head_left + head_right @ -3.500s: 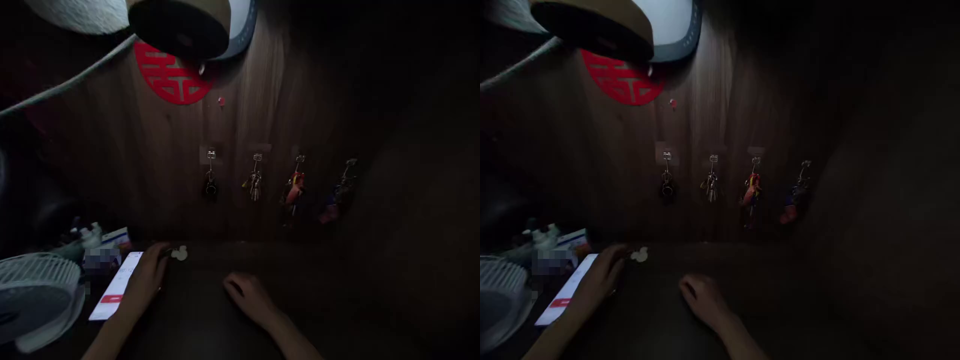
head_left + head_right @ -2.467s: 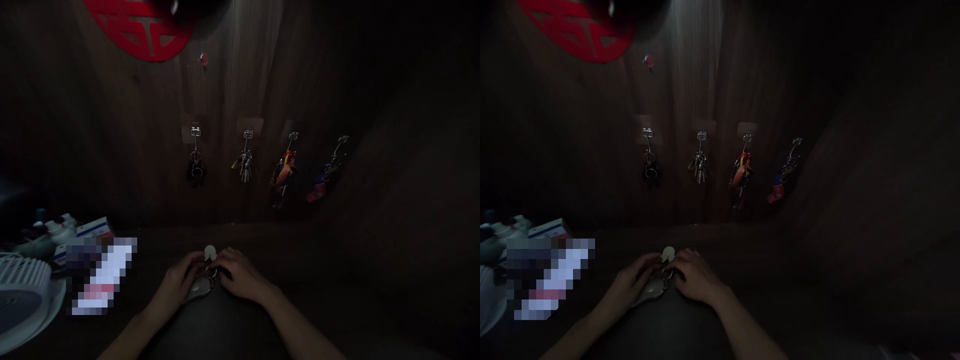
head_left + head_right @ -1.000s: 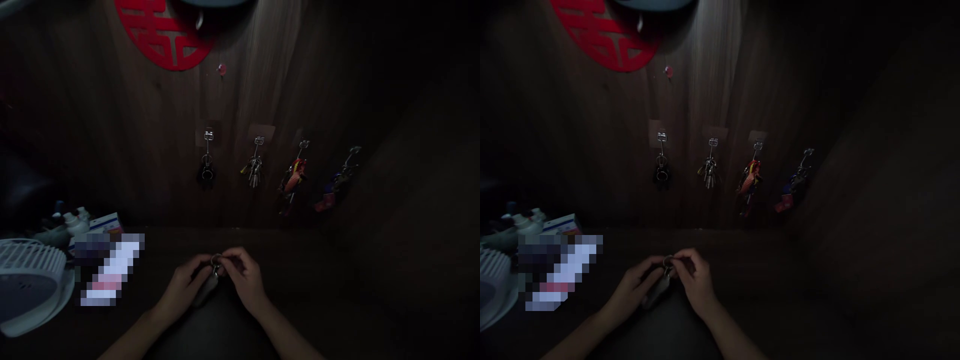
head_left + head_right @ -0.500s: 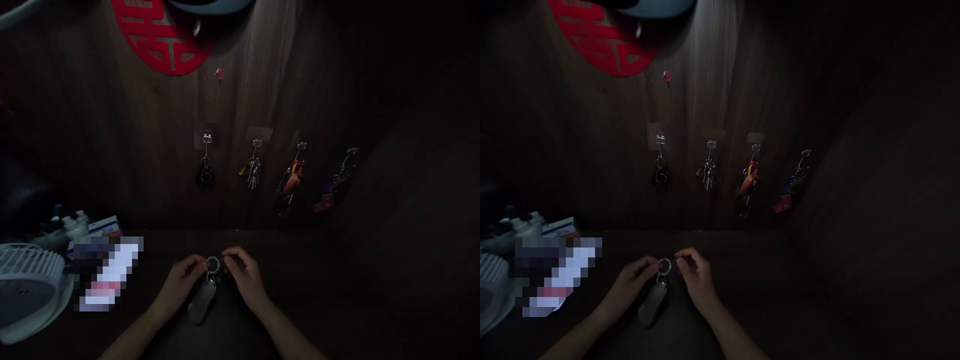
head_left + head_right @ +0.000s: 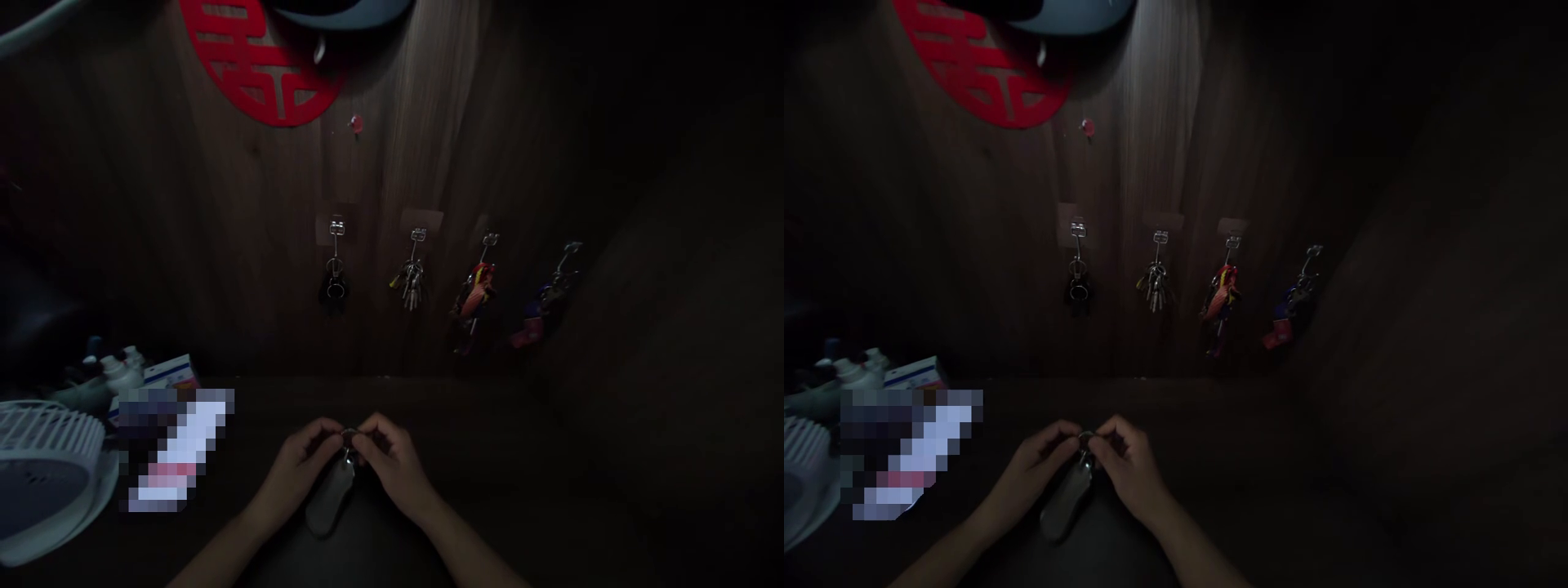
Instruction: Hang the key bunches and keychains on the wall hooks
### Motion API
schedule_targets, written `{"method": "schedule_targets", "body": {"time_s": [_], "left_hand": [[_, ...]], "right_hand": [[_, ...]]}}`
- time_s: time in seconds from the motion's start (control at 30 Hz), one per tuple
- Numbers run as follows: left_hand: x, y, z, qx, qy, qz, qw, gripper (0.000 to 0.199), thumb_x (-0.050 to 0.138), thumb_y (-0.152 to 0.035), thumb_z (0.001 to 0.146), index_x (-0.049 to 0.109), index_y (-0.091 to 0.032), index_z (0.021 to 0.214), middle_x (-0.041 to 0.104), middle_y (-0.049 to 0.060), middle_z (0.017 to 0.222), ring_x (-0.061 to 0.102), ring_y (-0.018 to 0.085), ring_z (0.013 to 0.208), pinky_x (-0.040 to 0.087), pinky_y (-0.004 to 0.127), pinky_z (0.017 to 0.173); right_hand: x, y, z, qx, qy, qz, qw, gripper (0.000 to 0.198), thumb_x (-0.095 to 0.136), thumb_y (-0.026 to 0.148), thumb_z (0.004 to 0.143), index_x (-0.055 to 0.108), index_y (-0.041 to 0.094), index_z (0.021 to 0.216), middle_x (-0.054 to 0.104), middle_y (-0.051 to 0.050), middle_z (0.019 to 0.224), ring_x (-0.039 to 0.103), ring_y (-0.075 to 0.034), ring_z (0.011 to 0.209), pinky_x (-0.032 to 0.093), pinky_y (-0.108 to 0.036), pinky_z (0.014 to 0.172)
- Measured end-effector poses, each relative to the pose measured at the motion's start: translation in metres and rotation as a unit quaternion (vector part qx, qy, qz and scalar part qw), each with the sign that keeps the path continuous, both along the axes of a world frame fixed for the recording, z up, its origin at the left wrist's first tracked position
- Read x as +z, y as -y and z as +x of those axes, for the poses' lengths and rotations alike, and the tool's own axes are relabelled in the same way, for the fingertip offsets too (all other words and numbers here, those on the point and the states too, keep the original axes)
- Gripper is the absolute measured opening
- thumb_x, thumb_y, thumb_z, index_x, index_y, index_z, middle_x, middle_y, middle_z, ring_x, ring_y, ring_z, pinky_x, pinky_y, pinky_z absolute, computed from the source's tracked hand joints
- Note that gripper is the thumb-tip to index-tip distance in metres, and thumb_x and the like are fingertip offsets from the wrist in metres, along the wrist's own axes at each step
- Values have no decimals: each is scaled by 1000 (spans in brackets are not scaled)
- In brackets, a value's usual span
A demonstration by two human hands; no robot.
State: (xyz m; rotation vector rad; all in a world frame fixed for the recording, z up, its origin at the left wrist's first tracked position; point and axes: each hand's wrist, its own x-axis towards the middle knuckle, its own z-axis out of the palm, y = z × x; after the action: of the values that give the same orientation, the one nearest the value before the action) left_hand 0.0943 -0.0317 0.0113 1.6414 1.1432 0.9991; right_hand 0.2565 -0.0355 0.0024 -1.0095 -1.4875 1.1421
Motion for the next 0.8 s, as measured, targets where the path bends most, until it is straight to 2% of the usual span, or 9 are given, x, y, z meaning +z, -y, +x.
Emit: {"method": "schedule_targets", "body": {"time_s": [0.13, 0.23, 0.43, 0.57, 0.8], "left_hand": [[6, 2, -2, -19, 5, -7, 1000, 20, 50, -36, 81, 63, -21, 78, 67, -1, 75, 60, 16, 74, 48, 25, 69], [20, 1, -7, -9, -5, 3, 1000, 21, 51, -38, 81, 64, -21, 76, 68, -1, 74, 61, 16, 74, 48, 24, 69], [68, -18, -13, 65, 14, 47, 997, 20, 56, -40, 78, 63, -21, 75, 69, 0, 77, 63, 16, 72, 48, 24, 65], [103, -41, -10, 101, 60, 117, 986, 16, 59, -37, 77, 63, -21, 77, 68, -1, 77, 62, 15, 71, 47, 22, 63], [158, -74, -4, 130, 38, 243, 961, 17, 59, -37, 76, 64, -21, 75, 62, -3, 68, 57, 13, 64, 44, 21, 59]], "right_hand": [[2, 0, 1, -18, -3, 3, 1000, 24, 58, 40, 77, 57, 18, 68, 54, 3, 58, 49, -10, 56, 38, -21, 55], [4, -2, 5, -38, -7, 0, 999, 26, 56, 42, 79, 58, 18, 70, 55, 2, 59, 50, -11, 57, 39, -22, 56], [-2, -12, 12, -71, 14, -12, 997, 30, 54, 45, 79, 57, 17, 70, 50, 4, 56, 42, -9, 50, 32, -21, 50], [-9, -16, 14, -63, 41, -10, 997, 31, 51, 45, 80, 56, 16, 70, 50, 4, 56, 42, -9, 51, 32, -20, 50], [-6, -13, 15, -54, 75, -7, 996, 26, 50, 38, 80, 56, 17, 68, 50, 3, 56, 44, -9, 52, 32, -20, 52]]}}
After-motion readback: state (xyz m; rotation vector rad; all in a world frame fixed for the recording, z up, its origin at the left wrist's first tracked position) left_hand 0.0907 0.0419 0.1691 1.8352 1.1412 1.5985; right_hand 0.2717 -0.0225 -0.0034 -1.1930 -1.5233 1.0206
